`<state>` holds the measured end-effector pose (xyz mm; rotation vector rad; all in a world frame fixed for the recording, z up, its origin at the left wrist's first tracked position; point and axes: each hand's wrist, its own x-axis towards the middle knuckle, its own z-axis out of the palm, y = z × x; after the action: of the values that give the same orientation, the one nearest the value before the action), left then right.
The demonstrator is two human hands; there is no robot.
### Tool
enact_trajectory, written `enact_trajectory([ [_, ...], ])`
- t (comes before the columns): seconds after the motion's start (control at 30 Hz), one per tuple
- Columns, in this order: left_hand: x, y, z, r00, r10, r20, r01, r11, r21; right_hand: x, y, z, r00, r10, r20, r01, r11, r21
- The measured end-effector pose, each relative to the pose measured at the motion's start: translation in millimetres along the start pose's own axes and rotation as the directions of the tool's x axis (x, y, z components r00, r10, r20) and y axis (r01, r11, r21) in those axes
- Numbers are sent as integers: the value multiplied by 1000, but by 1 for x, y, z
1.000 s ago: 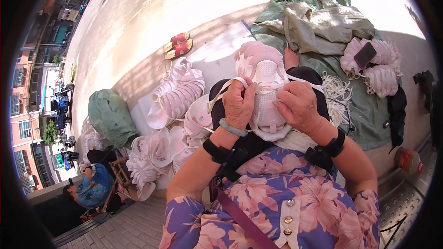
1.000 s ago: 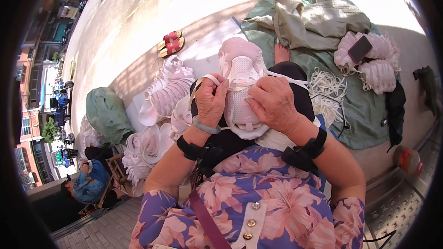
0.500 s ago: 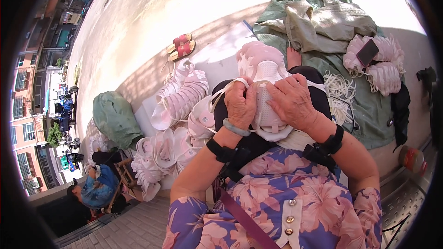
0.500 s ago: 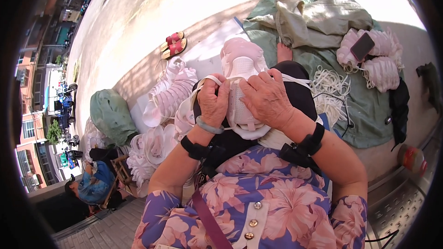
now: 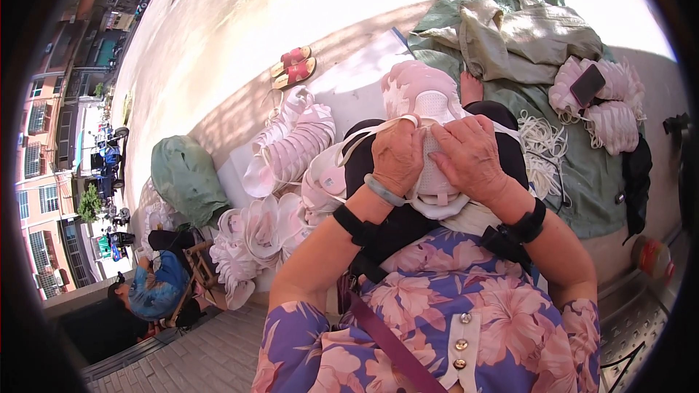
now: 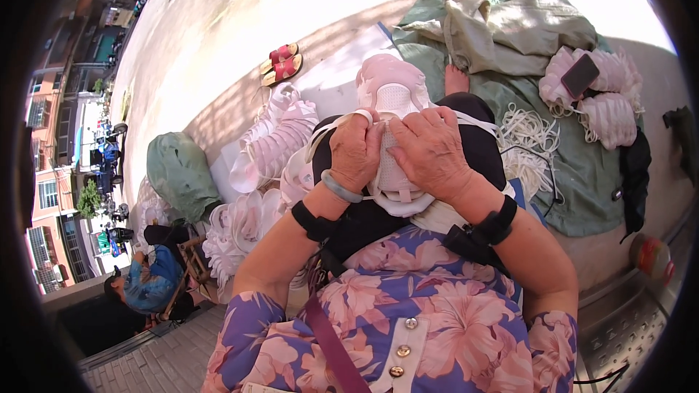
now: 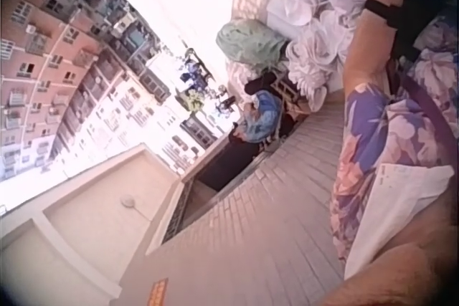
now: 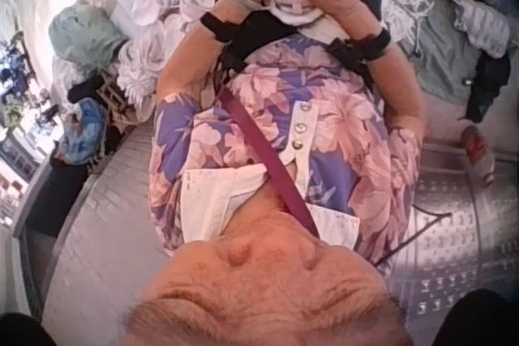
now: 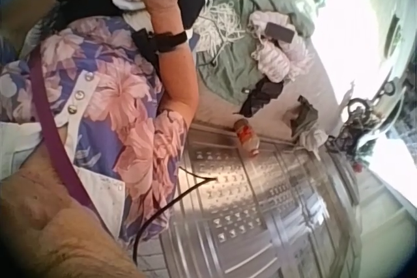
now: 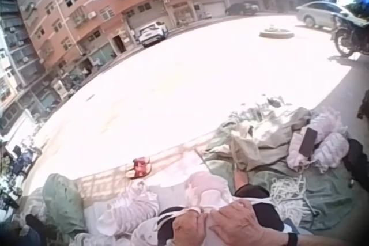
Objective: The recorder is threading laces into multiple white and pink sneakers.
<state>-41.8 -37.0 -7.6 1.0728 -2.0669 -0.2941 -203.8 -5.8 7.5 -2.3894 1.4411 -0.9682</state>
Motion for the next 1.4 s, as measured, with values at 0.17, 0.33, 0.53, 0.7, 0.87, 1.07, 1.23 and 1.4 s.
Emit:
enact_trajectory([
  [0.17,-6,20,-31,911,-364,197,339,929,148,-2,4,-4,1000,-12,-27,14,999,39],
  [0.33,0,34,-39,960,10,279,-67,978,198,1,-4,-4,996,-51,-72,54,998,41],
  [0.53,-18,23,-33,951,-127,283,73,978,195,4,-15,11,1000,-22,-20,22,999,30],
  [0.7,-25,10,-34,934,-255,250,248,967,60,9,-17,19,996,90,9,-90,996,15],
  [0.87,-27,1,-32,886,-354,300,423,881,-212,12,-20,23,992,127,18,-127,992,-14],
  [1.07,-26,-11,-30,945,-175,278,269,898,-349,15,-15,24,996,82,46,-80,996,-27],
  [1.23,-26,-2,-27,945,-208,251,276,921,-275,23,-18,19,994,-55,89,65,991,-115],
  [1.4,-24,19,-30,961,-157,227,193,970,-147,11,-23,2,989,-128,71,140,972,-188],
])
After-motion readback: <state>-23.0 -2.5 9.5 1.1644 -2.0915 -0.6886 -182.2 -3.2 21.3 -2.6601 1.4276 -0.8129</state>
